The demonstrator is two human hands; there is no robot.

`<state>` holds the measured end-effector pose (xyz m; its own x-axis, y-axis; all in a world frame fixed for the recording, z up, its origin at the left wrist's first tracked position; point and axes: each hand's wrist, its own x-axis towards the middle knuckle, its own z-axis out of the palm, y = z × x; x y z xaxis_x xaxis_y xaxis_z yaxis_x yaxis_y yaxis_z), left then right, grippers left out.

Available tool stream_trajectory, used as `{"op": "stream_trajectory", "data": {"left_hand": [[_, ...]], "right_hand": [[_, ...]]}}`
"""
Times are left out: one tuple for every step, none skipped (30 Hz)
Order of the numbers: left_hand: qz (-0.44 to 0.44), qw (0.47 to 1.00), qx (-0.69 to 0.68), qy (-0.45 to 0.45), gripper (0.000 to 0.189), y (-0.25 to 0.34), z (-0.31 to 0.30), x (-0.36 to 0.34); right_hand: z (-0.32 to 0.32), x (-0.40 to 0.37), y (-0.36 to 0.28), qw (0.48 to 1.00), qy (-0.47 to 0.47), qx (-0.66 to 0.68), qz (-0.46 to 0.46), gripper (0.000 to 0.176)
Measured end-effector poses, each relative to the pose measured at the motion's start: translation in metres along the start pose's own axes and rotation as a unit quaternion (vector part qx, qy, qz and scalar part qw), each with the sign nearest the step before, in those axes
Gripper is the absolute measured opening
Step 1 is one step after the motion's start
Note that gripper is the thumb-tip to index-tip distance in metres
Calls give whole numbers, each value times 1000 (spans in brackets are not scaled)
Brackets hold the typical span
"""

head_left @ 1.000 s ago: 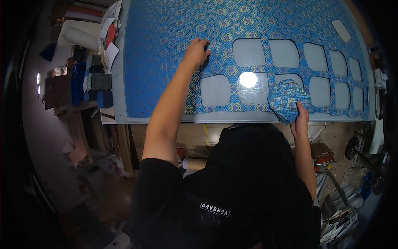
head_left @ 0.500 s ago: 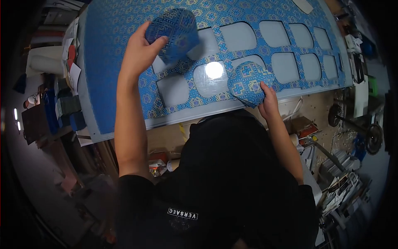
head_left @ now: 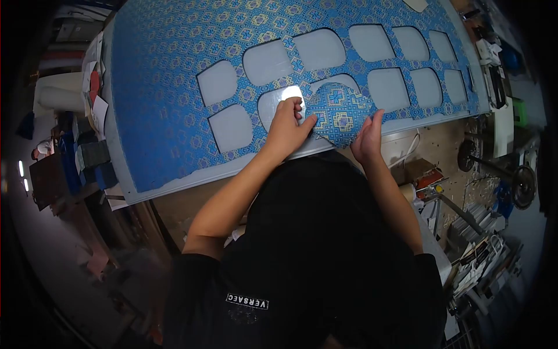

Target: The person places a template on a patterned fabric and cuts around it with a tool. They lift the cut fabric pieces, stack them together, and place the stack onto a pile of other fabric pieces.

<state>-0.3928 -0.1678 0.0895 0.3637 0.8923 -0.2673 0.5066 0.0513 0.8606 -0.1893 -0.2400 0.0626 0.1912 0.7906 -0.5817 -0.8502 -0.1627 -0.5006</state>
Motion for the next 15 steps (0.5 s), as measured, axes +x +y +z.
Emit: {"op": "stream_trajectory", "data": {"left_hand": [[0, 1000, 20, 4, 57, 1, -4, 6], [2, 1000, 21, 5, 60, -6, -3, 13], [2, 1000, 21, 11, 60, -12, 0, 18], [33, 998, 46, 18, 62, -17, 4, 23], [64, 995, 73, 27, 65, -18, 5, 26], [46, 997, 59, 21, 71, -13, 5, 27], [46, 998, 42, 20, 75, -17, 10, 29], [45, 998, 33, 30, 80, -24, 7, 33], [21, 998, -49, 20, 85, -25, 3, 35], [1, 991, -133, 12, 90, -26, -2, 33], [24, 983, -182, -11, 98, -21, -17, 28], [42, 953, -291, -69, 95, 1, -40, 16], [36, 973, -225, -37, 90, -2, -50, 9], [28, 986, -161, -11, 85, -5, -53, 6], [97, 980, -171, 12, 69, -8, -55, 4]], "right_hand": [[3, 0, -1, 999, 5, 31, 15, 77], [3, 1, -1, 999, -1, 29, 16, 77], [0, 1, 0, 999, -41, 14, -4, 68], [-3, 2, 1, 996, -83, 0, -23, 59], [-8, 3, 3, 995, -94, -2, -17, 59], [-13, 5, 5, 986, -66, -144, -44, 51], [-14, 9, 6, 956, -50, -282, -71, 45], [-3, 8, 2, 955, -67, -285, -59, 44], [10, 3, -6, 953, -89, -286, -45, 45], [19, 1, -13, 938, -122, -321, -52, 45], [27, 0, -18, 921, -151, -353, -62, 44], [34, 0, -23, 911, -177, -366, -64, 43], [40, 3, -25, 900, -198, -381, -72, 42], [43, 10, -22, 895, -219, -381, -71, 42], [45, 16, -21, 873, -267, -397, -98, 42]]}}
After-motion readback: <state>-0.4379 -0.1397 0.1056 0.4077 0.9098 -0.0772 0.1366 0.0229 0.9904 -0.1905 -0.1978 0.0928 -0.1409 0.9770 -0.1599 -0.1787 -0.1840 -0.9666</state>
